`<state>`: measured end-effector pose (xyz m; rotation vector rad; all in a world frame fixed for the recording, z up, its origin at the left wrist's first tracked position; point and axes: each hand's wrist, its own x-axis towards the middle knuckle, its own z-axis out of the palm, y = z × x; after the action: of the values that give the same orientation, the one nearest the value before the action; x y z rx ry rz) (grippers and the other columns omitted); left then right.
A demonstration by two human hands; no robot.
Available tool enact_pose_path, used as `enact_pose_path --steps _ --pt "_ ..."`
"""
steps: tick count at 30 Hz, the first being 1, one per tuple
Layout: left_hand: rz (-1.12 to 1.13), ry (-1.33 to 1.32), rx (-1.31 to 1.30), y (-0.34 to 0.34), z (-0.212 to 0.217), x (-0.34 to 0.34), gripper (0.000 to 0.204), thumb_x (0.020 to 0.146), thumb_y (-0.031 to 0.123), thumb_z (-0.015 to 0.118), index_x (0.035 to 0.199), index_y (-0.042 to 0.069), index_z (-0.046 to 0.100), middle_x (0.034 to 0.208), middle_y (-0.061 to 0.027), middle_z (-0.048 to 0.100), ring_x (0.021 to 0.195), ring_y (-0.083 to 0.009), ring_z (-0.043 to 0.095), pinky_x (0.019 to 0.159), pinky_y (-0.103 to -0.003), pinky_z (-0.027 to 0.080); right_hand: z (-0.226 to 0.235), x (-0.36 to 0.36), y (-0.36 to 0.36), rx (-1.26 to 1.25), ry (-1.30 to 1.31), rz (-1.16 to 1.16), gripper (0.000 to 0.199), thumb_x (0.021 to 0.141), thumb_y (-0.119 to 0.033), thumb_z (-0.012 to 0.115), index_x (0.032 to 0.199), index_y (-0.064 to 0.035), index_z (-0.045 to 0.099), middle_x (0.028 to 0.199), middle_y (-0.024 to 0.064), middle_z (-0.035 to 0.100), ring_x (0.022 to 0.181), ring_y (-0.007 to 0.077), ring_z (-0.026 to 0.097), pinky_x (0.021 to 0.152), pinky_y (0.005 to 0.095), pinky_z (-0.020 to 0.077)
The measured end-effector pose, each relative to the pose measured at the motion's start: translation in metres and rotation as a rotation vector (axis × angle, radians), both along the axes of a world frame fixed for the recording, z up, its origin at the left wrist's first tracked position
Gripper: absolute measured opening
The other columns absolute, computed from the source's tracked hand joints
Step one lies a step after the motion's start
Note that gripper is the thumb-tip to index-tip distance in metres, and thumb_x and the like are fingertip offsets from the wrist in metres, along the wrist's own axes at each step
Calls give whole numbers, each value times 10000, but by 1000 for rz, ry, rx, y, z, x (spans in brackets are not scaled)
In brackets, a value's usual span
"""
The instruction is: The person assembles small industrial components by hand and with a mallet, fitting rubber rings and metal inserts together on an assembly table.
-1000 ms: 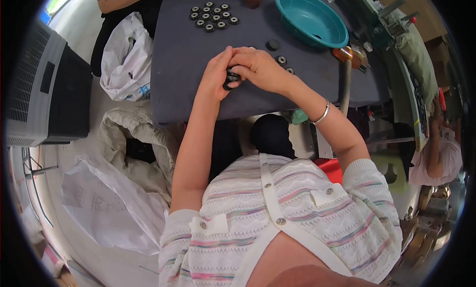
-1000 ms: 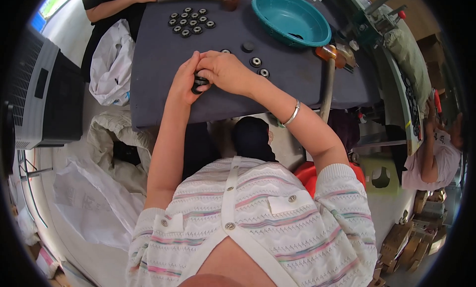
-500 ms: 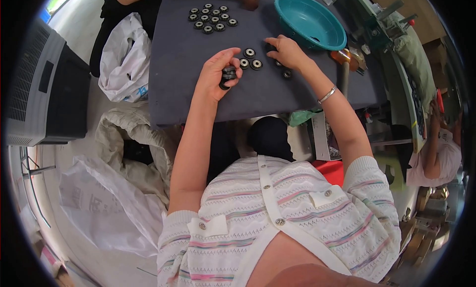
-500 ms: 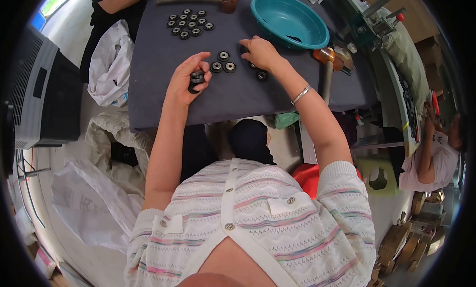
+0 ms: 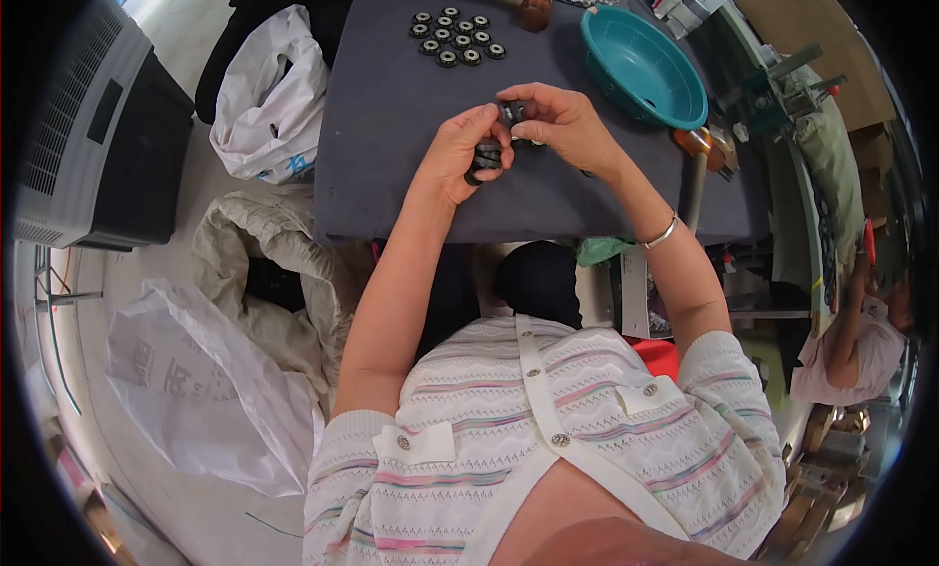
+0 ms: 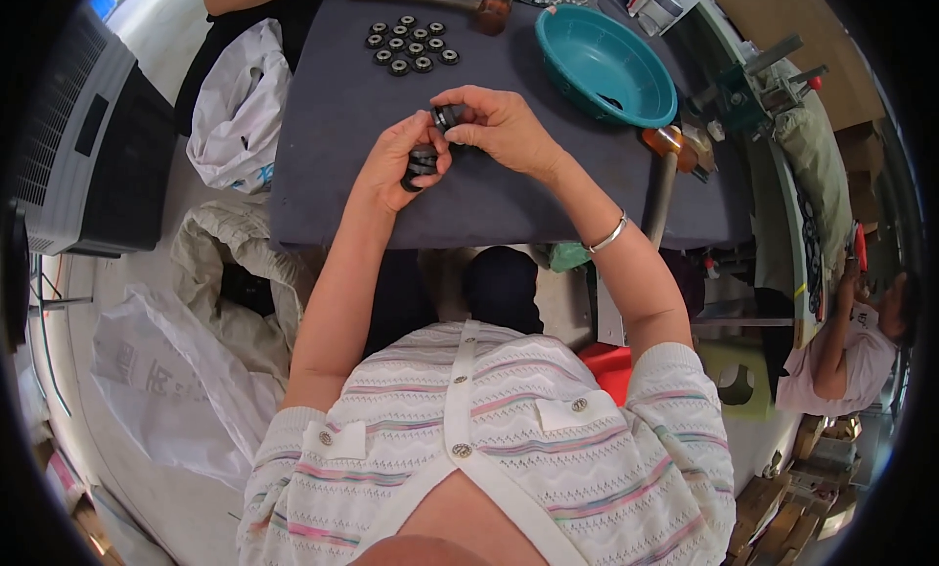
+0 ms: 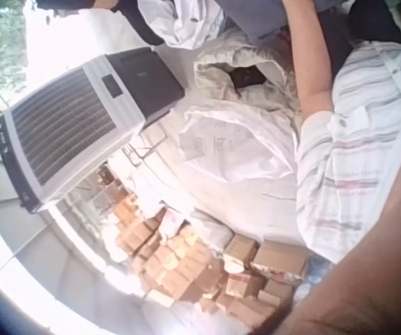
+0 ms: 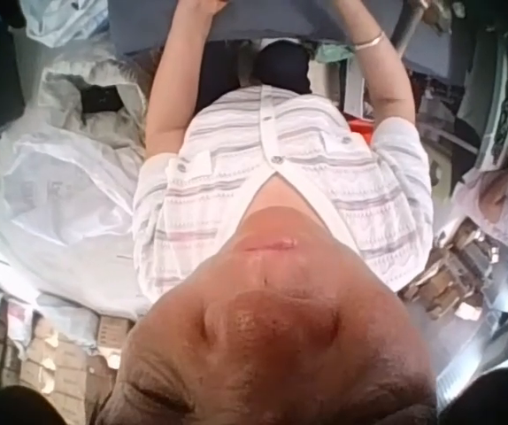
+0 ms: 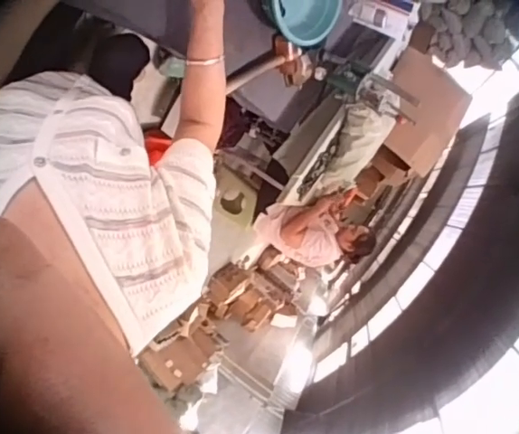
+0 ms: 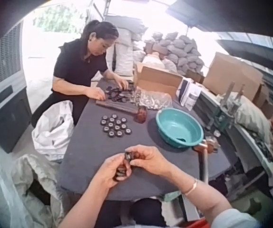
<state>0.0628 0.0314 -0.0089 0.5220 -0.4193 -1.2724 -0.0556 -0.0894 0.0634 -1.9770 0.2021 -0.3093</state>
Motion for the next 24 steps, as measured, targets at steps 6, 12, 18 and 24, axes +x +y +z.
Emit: enact_pose_path --steps 6,12,18,24 --pt "12 -29 20 3 3 0 234 911 249 552 805 40 536 659 -79 561 509 -166 557 330 -202 296 1 2 5 -234 5 -66 371 756 -28 678 1119 -62 609 776 16 578 662 75 525 627 223 467" --pt "59 -89 21 2 5 -2 217 908 235 545 821 36 546 645 -74 561 502 -155 556 333 -203 301 2 1 11 -448 -107 -79 339 751 -55 682 1081 -51 604 835 83 607 739 178 621 645 280 505" --pt "145 -171 33 1 8 -6 206 896 239 551 858 37 567 633 -64 562 478 -135 552 341 -204 315 -4 -1 22 -648 -252 -138 328 731 -36 683 1044 -17 588 876 121 600 745 260 630 642 310 515" --pt "192 -202 42 -1 3 -9 205 888 236 546 874 34 576 648 -51 568 476 -121 552 348 -200 320 -9 -1 22 -561 -206 -162 322 726 -34 683 1031 -1 584 856 122 588 723 269 622 629 333 509"
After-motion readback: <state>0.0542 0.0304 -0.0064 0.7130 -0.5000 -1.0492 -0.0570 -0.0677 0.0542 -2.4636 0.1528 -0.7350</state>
